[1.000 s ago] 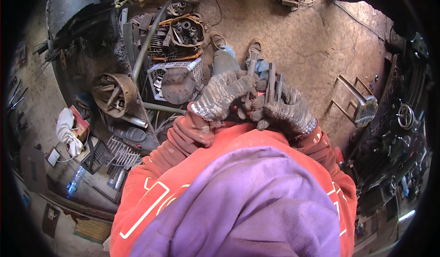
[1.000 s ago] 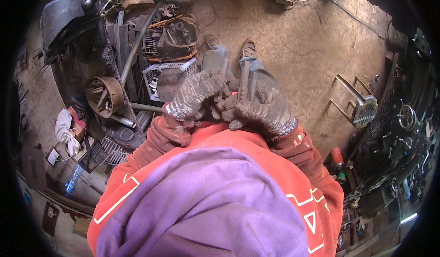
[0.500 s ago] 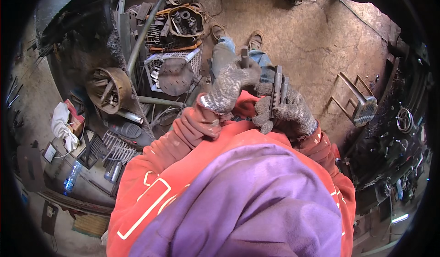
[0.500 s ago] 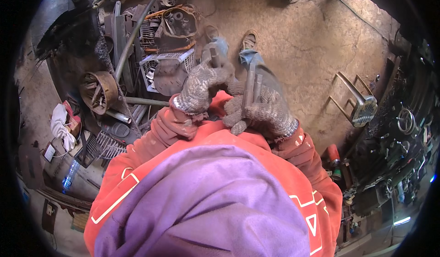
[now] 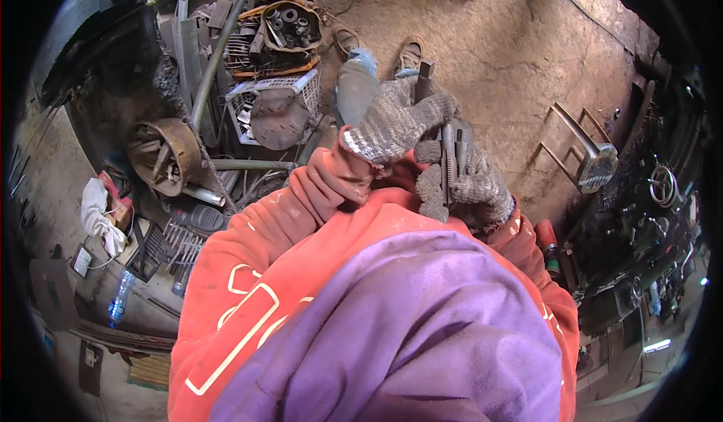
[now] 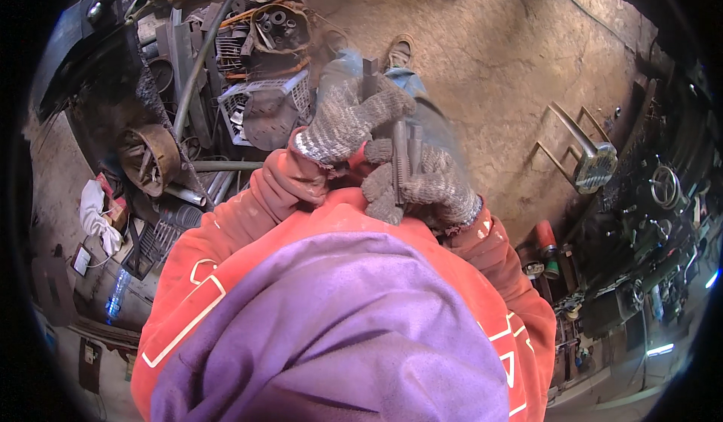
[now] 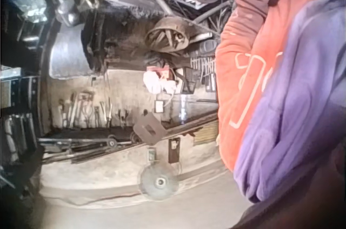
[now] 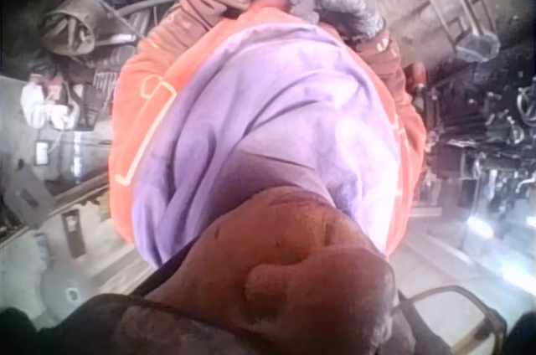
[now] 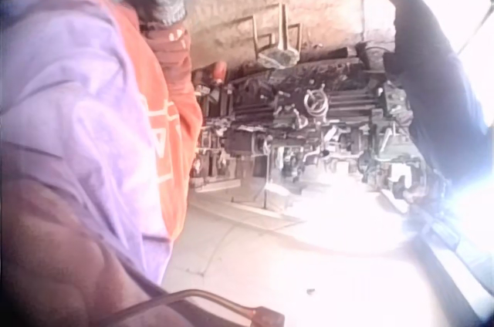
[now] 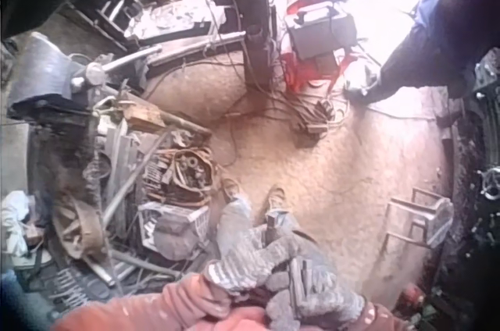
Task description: The person selects metal tap pieces from containers on a workbench, holds them, and walks across the workshop. The person then returns to the workbench, empties metal pieces from a container onto the table, and sorts through them by hand.
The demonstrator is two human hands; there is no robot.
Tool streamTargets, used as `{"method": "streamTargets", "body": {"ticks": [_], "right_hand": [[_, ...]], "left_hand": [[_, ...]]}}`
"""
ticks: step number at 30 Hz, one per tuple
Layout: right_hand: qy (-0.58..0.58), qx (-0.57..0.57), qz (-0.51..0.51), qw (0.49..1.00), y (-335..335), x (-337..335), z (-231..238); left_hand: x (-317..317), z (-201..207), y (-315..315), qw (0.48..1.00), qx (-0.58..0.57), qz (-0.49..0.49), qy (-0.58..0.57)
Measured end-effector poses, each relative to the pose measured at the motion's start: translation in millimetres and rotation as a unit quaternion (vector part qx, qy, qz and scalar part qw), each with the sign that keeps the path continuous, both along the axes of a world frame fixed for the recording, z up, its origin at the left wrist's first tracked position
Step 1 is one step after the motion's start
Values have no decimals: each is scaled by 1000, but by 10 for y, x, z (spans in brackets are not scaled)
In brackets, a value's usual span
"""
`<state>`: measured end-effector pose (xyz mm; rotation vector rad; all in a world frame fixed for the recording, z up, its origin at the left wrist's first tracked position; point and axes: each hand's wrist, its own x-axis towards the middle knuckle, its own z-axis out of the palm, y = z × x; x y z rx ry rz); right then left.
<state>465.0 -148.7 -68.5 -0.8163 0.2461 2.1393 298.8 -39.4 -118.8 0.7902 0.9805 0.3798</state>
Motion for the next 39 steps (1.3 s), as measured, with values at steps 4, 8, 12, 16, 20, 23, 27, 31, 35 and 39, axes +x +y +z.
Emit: {"method": "streamTargets", "body": {"ticks": [4,8,12,16,20,23,27,31,35,39], "right_hand": [[39,-14,-21,999,-21,18,-16],[53,-10,-45,998,-14,-1,-16],[86,-19,-58,994,-41,-17,-45],[68,-31,-58,995,0,-44,-6],[20,-27,-7,999,136,-149,40],[-23,-22,8,999,229,-225,42],[-25,-45,11,999,111,-216,-23],[6,-32,11,999,169,-193,32],[-9,-58,-15,998,147,-201,22],[-1,-79,-19,997,120,-199,2]], "left_hand": [[-8,-22,53,999,-21,-24,-16],[-74,-188,-2,997,-24,-48,-55],[-109,-273,-4,989,100,-107,-36],[-113,-223,68,987,-130,-92,-28],[-141,-300,60,986,15,-158,47],[-108,-75,266,976,62,-188,89],[-122,-90,277,980,35,-183,75],[-102,-239,152,982,81,-150,84],[-54,-222,205,970,44,-190,148],[-117,-291,147,971,71,-186,130]]}}
